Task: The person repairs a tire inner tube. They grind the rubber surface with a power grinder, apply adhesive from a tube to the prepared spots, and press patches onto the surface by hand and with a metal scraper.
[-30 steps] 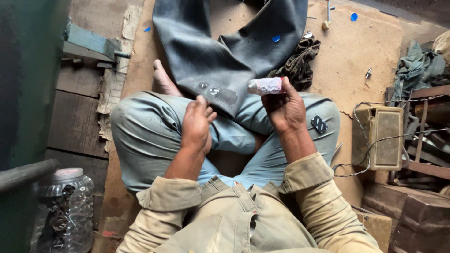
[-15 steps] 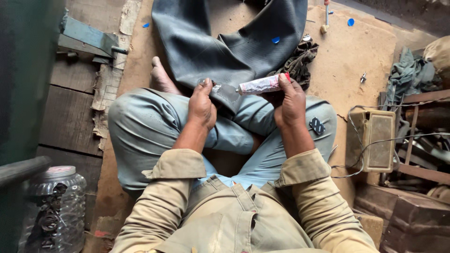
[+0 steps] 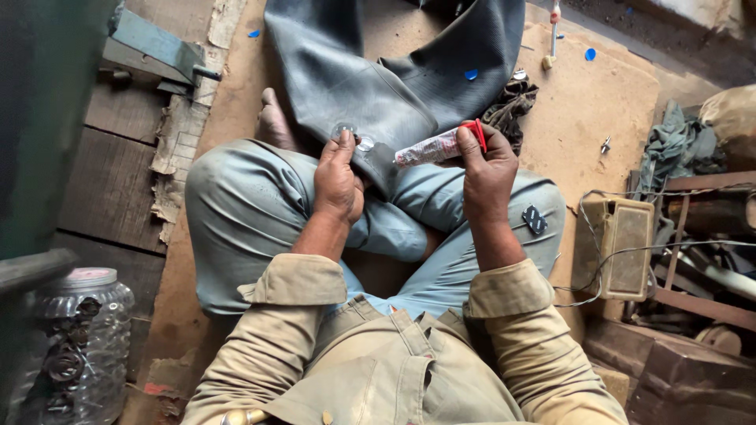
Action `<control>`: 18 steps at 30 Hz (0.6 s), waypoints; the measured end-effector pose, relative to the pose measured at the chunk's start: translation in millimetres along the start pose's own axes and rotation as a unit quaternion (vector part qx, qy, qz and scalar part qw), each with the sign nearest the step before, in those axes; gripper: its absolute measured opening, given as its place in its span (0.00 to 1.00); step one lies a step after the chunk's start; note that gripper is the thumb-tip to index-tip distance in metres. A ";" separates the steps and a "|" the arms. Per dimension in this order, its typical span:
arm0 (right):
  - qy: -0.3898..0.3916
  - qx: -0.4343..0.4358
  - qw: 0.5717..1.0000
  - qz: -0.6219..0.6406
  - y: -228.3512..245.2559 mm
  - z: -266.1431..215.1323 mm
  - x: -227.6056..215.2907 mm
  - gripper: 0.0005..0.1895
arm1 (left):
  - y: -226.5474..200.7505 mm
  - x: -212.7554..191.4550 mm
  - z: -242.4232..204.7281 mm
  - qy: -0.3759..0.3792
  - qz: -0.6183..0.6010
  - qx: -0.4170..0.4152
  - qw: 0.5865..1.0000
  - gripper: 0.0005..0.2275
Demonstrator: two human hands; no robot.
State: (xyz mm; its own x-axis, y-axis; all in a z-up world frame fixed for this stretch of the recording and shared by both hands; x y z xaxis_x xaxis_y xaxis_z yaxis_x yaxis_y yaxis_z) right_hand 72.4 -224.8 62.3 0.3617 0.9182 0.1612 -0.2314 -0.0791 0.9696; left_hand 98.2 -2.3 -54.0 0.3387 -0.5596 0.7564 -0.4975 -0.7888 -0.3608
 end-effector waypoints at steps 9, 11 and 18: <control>0.031 -0.016 0.999 -0.032 9.3 -1.4 9.8 0.09 | 5.1 -3.8 4.9 -0.005 0.003 -0.007 1.000 0.10; 0.031 -0.018 0.999 -0.033 10.7 -1.0 11.6 0.10 | 5.2 -2.9 6.8 0.000 0.001 0.003 1.000 0.10; 0.050 -0.042 0.994 -0.090 20.9 0.8 17.1 0.10 | 7.7 1.9 4.6 0.011 -0.005 -0.004 1.000 0.09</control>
State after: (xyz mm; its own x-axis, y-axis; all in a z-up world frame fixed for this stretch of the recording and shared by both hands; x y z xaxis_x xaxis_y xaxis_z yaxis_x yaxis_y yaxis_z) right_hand 74.5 -211.1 85.4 0.3131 0.9490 -0.0366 -0.2465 0.1184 0.9619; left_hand 98.7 -10.6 -57.8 0.3271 -0.5456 0.7716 -0.4999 -0.7928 -0.3486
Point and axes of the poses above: each hand's wrist, its own z-axis towards the middle knuckle, its own x-axis out of the palm, y = z × x, the point moved 8 cm from there along z, towards the middle knuckle, and after that the axes turned 12 degrees about -x, right-handed, at the moved point
